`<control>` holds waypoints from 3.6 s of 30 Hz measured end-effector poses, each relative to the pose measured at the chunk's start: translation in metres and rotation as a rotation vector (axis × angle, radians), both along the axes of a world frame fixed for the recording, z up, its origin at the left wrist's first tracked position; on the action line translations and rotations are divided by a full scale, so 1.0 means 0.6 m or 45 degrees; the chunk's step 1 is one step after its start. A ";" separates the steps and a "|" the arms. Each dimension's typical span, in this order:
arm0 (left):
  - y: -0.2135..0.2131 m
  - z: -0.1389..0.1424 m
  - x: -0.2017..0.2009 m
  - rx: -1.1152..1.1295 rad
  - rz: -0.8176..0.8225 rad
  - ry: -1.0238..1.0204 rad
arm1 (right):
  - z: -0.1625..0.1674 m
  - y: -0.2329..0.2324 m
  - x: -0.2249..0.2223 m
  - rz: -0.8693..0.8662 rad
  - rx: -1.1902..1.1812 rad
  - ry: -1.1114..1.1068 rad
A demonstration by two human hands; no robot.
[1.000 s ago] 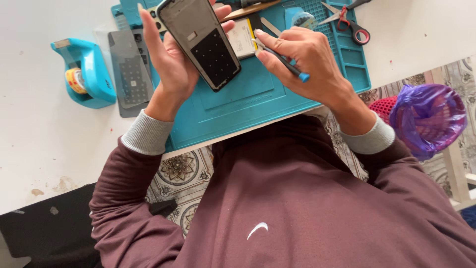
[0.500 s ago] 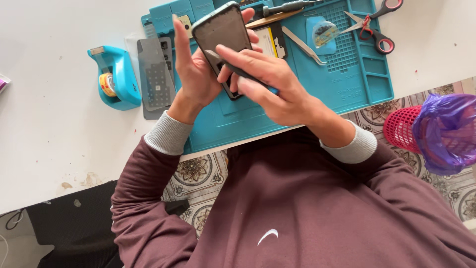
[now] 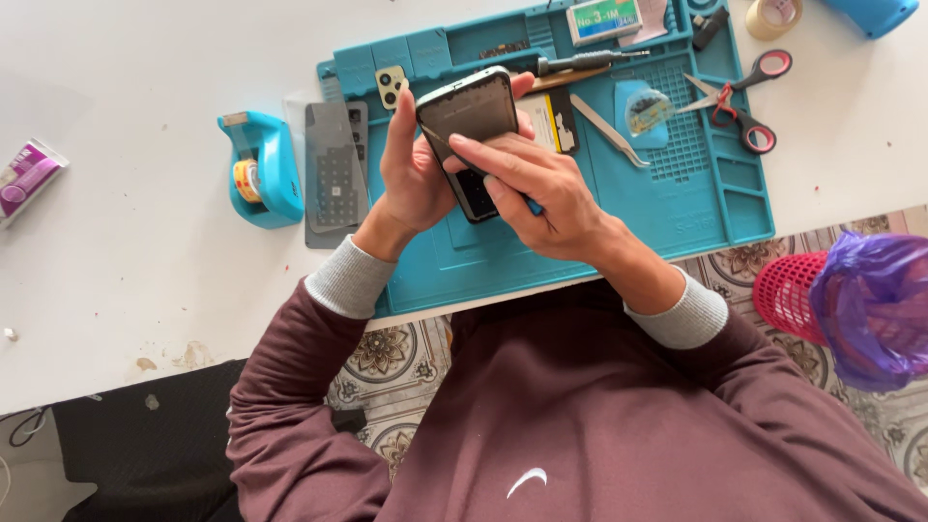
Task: The person uses a wooden stick and a small screwdriver to pry and separate the screen assembly from the phone body. They work along the edges of the device, then use tweezers to lift and disconnect a ribbon cable from the motherboard.
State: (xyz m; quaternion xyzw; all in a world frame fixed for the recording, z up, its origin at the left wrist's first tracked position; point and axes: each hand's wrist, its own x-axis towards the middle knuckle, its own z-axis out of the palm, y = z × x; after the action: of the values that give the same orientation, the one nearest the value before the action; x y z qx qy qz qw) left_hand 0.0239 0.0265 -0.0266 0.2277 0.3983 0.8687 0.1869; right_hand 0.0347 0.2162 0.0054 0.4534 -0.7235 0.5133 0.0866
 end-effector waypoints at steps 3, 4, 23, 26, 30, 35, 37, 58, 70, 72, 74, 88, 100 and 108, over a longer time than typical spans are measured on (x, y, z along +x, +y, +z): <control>-0.001 -0.001 0.000 0.009 -0.004 -0.017 | -0.003 -0.003 -0.001 -0.003 0.001 -0.020; -0.001 -0.002 0.000 -0.007 0.006 -0.016 | -0.004 -0.003 -0.002 -0.002 0.002 -0.030; -0.005 -0.011 -0.003 -0.027 0.013 -0.017 | -0.022 -0.006 -0.002 -0.015 -0.018 -0.014; -0.005 -0.010 -0.003 -0.004 0.008 -0.029 | -0.020 -0.005 -0.002 -0.015 -0.013 -0.010; -0.005 -0.010 -0.002 0.009 -0.002 -0.024 | -0.014 -0.005 -0.002 -0.002 -0.002 0.001; -0.005 -0.017 -0.002 -0.007 0.022 0.015 | -0.001 -0.004 0.000 -0.015 0.001 0.013; -0.005 -0.021 -0.004 0.011 0.008 0.007 | 0.004 -0.002 0.002 -0.008 -0.009 -0.039; -0.019 -0.015 -0.018 0.112 -0.294 -0.043 | -0.021 0.039 0.014 0.067 0.182 -0.130; -0.016 -0.019 -0.016 0.105 -0.213 -0.066 | -0.012 0.039 0.009 0.034 0.249 -0.062; -0.015 -0.017 -0.014 0.107 -0.202 -0.084 | -0.012 0.038 0.008 0.023 0.265 -0.006; -0.015 -0.017 -0.014 0.104 -0.202 -0.109 | -0.015 0.041 0.008 0.032 0.288 0.026; -0.012 -0.027 -0.012 0.138 -0.201 -0.074 | -0.039 0.059 0.015 0.102 0.349 -0.056; -0.009 -0.039 -0.014 0.131 -0.198 -0.059 | -0.047 0.064 0.008 0.176 0.356 -0.203; -0.006 -0.039 -0.018 0.135 -0.209 -0.006 | -0.042 0.070 0.004 0.219 0.410 -0.196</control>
State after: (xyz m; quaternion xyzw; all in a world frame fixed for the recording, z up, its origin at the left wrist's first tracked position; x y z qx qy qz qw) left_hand 0.0133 0.0229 -0.0497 0.2673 0.3312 0.8708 0.2461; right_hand 0.0372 0.2584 -0.0197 0.4810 -0.7593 0.4295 -0.0870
